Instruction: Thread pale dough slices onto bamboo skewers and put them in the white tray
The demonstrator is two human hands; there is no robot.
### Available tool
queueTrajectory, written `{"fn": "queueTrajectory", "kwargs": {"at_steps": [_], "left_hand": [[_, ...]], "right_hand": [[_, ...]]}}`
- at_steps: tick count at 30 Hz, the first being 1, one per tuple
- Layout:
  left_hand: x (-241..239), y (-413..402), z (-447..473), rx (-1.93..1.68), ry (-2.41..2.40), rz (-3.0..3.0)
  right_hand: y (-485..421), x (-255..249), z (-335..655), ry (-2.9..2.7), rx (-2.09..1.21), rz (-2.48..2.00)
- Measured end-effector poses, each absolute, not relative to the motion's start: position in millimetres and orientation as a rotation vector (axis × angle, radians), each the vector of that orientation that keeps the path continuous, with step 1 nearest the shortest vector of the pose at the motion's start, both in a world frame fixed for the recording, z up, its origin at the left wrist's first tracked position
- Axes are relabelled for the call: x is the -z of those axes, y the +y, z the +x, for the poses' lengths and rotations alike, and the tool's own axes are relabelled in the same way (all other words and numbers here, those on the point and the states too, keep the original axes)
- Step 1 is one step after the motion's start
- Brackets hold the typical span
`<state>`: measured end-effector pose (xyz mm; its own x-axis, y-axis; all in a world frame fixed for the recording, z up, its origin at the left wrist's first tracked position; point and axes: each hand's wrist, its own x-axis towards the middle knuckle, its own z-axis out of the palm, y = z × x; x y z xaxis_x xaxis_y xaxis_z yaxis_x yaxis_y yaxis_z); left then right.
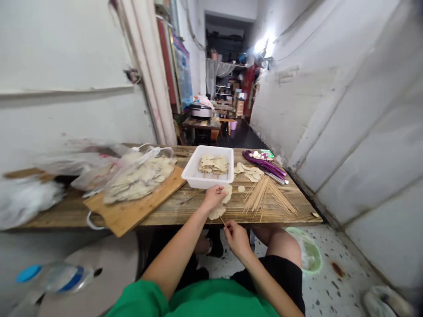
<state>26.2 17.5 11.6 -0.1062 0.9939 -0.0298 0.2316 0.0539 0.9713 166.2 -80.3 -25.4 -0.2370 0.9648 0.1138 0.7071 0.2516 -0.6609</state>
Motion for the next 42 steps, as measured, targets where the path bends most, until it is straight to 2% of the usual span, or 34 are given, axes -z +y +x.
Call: {"fn": "queueTrajectory", "kwargs": {"at_steps": [5, 10, 28, 42], "left_hand": [[3, -8, -32, -1.331, 1.365, 0.852], [13, -13, -64, -1.457, 1.312, 0.706], [21, -1, -70, -1.428, 1.414, 0.801], [28, -3, -69, -1.355, 1.678, 1.074]], "right_hand": [[-77, 41, 175, -2.01, -0.668, -1.392], [-78, 43, 194, -1.988, -0.689, -1.31], [-77, 36, 195, -2.092, -0.767, -1.196], [-73, 34, 194, -2.13, -0.809, -1.191]]}}
